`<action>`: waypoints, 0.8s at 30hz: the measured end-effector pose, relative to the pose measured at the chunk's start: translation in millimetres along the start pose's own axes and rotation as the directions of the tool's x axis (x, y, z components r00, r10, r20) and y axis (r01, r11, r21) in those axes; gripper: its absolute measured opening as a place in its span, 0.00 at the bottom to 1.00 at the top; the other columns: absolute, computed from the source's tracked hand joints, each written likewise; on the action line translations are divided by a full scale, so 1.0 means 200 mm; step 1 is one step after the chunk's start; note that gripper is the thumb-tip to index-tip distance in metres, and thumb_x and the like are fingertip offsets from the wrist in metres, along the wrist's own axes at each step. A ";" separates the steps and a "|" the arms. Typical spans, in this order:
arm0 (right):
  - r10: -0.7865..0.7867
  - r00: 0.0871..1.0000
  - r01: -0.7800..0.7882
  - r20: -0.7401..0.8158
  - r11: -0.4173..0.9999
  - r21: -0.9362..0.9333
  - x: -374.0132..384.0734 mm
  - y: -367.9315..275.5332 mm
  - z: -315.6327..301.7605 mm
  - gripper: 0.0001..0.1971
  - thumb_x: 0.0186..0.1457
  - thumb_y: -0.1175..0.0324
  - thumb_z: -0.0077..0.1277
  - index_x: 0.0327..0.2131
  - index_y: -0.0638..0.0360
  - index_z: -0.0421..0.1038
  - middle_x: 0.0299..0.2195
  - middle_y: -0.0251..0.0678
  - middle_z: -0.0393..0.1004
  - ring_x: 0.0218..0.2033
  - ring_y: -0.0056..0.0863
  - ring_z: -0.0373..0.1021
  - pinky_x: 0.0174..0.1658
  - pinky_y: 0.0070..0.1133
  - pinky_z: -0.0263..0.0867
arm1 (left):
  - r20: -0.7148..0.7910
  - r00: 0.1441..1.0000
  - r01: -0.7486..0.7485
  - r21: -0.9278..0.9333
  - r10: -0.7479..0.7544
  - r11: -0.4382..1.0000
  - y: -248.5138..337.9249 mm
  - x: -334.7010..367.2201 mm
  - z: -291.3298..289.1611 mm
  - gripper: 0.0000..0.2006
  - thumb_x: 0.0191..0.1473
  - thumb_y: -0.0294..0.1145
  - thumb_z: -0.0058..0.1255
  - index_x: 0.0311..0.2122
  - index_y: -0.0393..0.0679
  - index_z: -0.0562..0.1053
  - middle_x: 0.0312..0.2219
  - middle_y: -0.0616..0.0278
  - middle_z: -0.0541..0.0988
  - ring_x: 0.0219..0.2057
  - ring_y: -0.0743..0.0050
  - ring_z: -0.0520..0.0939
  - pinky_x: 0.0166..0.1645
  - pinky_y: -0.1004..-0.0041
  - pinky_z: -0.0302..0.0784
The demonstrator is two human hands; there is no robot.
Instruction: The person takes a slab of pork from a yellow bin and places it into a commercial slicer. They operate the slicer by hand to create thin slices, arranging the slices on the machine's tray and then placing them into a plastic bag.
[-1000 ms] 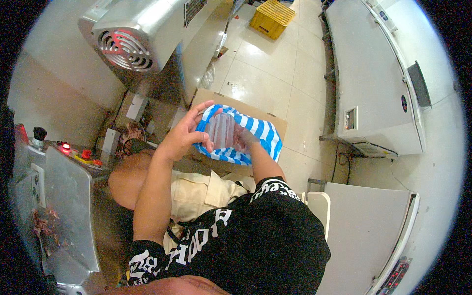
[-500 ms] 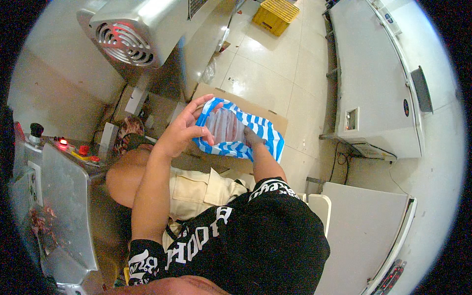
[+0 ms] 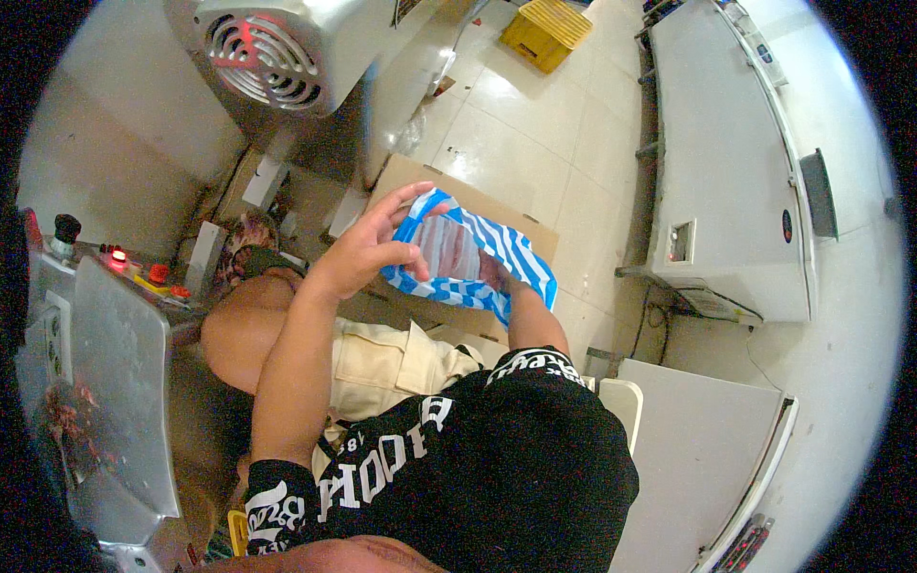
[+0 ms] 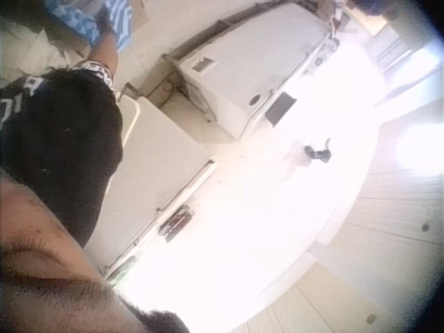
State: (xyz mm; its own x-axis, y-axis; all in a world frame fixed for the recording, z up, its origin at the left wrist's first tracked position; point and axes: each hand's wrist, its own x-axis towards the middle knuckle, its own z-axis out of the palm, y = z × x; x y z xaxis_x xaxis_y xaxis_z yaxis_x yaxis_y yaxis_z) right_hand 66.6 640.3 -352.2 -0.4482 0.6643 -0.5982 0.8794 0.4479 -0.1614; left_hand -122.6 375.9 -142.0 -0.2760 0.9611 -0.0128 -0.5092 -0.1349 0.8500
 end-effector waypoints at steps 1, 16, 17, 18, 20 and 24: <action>-0.002 1.000 0.002 0.003 1.000 -0.005 0.00 -0.01 0.00 0.27 0.51 0.48 0.53 0.44 0.62 0.78 0.44 0.52 0.79 0.48 0.48 0.76 0.51 0.36 0.70 | 0.000 1.000 0.002 -0.007 -0.002 1.000 0.00 0.00 0.00 0.41 0.50 0.20 0.52 0.69 0.42 0.51 0.60 0.46 0.67 0.33 0.66 0.83 0.41 0.69 0.81; 0.015 1.000 -0.014 0.002 0.999 -0.039 0.01 0.06 -0.02 0.27 0.51 0.48 0.53 0.44 0.63 0.78 0.44 0.53 0.79 0.48 0.48 0.76 0.51 0.36 0.70 | 0.008 1.000 0.015 0.011 -0.016 1.000 -0.02 0.01 -0.01 0.42 0.49 0.21 0.54 0.69 0.42 0.52 0.59 0.47 0.69 0.32 0.68 0.82 0.42 0.70 0.80; 0.018 1.000 -0.018 -0.002 0.999 -0.037 0.01 0.06 -0.02 0.27 0.51 0.48 0.53 0.44 0.63 0.77 0.44 0.53 0.79 0.48 0.48 0.76 0.51 0.36 0.70 | 0.013 1.000 0.015 0.007 -0.015 1.000 -0.02 0.01 -0.01 0.42 0.49 0.21 0.54 0.69 0.42 0.52 0.59 0.47 0.69 0.32 0.68 0.82 0.42 0.70 0.80; 0.016 1.000 -0.016 -0.002 0.999 -0.041 0.01 0.05 -0.02 0.27 0.51 0.48 0.53 0.44 0.63 0.77 0.44 0.54 0.79 0.48 0.48 0.76 0.51 0.36 0.70 | 0.012 1.000 0.014 0.001 -0.014 1.000 -0.02 0.01 -0.01 0.42 0.49 0.21 0.55 0.69 0.42 0.52 0.59 0.47 0.68 0.32 0.68 0.82 0.42 0.70 0.80; 0.008 1.000 -0.008 0.000 0.999 -0.048 0.01 0.04 -0.02 0.27 0.51 0.48 0.53 0.44 0.63 0.77 0.44 0.54 0.79 0.48 0.48 0.76 0.51 0.36 0.70 | 0.000 1.000 0.017 -0.006 -0.017 1.000 -0.01 0.00 -0.01 0.42 0.49 0.22 0.55 0.69 0.42 0.52 0.59 0.47 0.68 0.32 0.68 0.82 0.42 0.69 0.80; 0.014 1.000 -0.014 0.003 0.998 -0.062 0.03 0.06 -0.04 0.28 0.51 0.48 0.53 0.44 0.63 0.77 0.44 0.54 0.79 0.48 0.48 0.76 0.51 0.36 0.71 | -0.008 1.000 0.017 -0.012 -0.017 1.000 -0.01 0.00 -0.01 0.42 0.49 0.23 0.56 0.69 0.43 0.52 0.59 0.46 0.68 0.32 0.69 0.82 0.43 0.69 0.79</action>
State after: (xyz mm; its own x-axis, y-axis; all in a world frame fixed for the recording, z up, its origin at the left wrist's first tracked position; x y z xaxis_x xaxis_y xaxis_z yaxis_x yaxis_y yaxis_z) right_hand 74.0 654.3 -351.3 -0.4348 0.6687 -0.6031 0.8741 0.4744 -0.1043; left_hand -123.8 374.6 -144.5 -0.2740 0.9612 -0.0312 -0.5235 -0.1219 0.8433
